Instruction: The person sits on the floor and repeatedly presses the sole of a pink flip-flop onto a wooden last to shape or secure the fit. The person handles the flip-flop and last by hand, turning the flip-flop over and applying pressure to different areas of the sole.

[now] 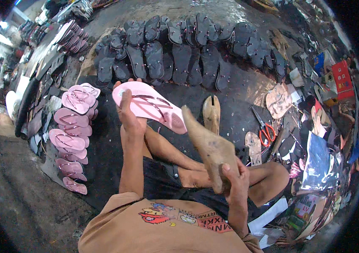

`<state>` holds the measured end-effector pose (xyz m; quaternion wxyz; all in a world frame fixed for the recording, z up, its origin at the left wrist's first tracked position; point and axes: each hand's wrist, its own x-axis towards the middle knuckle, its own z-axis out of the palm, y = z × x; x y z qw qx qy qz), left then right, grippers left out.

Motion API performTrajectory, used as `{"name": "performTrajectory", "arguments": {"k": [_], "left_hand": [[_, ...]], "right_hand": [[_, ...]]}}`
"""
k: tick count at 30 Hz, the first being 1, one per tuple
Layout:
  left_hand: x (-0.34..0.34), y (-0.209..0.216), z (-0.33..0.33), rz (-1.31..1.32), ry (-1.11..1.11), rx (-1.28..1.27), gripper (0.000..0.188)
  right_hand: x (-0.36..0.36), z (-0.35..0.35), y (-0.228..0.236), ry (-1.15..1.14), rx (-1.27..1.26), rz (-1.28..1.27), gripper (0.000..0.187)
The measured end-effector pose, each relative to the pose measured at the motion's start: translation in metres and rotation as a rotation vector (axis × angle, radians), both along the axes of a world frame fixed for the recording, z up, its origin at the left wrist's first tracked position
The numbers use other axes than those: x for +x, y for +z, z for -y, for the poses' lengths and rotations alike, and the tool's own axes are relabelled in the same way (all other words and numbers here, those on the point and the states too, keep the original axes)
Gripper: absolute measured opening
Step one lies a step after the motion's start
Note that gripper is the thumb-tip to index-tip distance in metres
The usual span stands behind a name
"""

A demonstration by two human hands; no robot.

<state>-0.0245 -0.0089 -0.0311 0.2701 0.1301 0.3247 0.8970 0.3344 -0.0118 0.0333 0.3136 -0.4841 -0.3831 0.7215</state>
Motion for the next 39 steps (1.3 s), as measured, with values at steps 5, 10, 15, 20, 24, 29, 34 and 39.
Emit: {"name": "performTrajectory", "arguments": {"k": [5, 10, 15, 20, 24, 29, 34, 39], "left_hand": [[0.031, 0.034, 0.002, -0.190, -0.011, 0.026, 0.048], [0.049, 0.048, 0.007, 0.064, -0.354, -0.094, 0.046], [0.063, 0.059, 0.008, 0.212, -0.428, -0.065, 0.052], [0.080, 0.057, 0.008, 0.049, -0.396, -0.150, 0.058], [0.056, 0.013, -0.013, 0.110, -0.524, -0.206, 0.062], [0.137, -0.018, 0.061, 0.399, -0.572, -0.471, 0.074], [0.134, 0.012, 0.093, 0.405, -0.582, -0.548, 0.071], [0.143, 0.035, 0.109, 0.316, -0.560, -0.732, 0.078]], "right_hand": [[-0.017, -0.003, 0.007, 0.211, 0.005, 0.017, 0.053], [-0.044, -0.001, 0.004, 0.295, 0.826, 0.173, 0.055], [-0.064, 0.020, -0.026, 0.130, 1.049, 0.175, 0.057], [-0.072, 0.004, -0.056, 0.178, 0.916, 0.042, 0.057], [-0.076, -0.018, -0.053, 0.297, 0.672, 0.064, 0.060], [-0.073, 0.020, -0.067, 0.281, 0.971, 0.390, 0.065], [-0.038, 0.010, -0.087, 0.263, 0.323, -0.233, 0.042], [-0.050, 0.028, -0.079, 0.379, 0.091, -0.067, 0.046]]}}
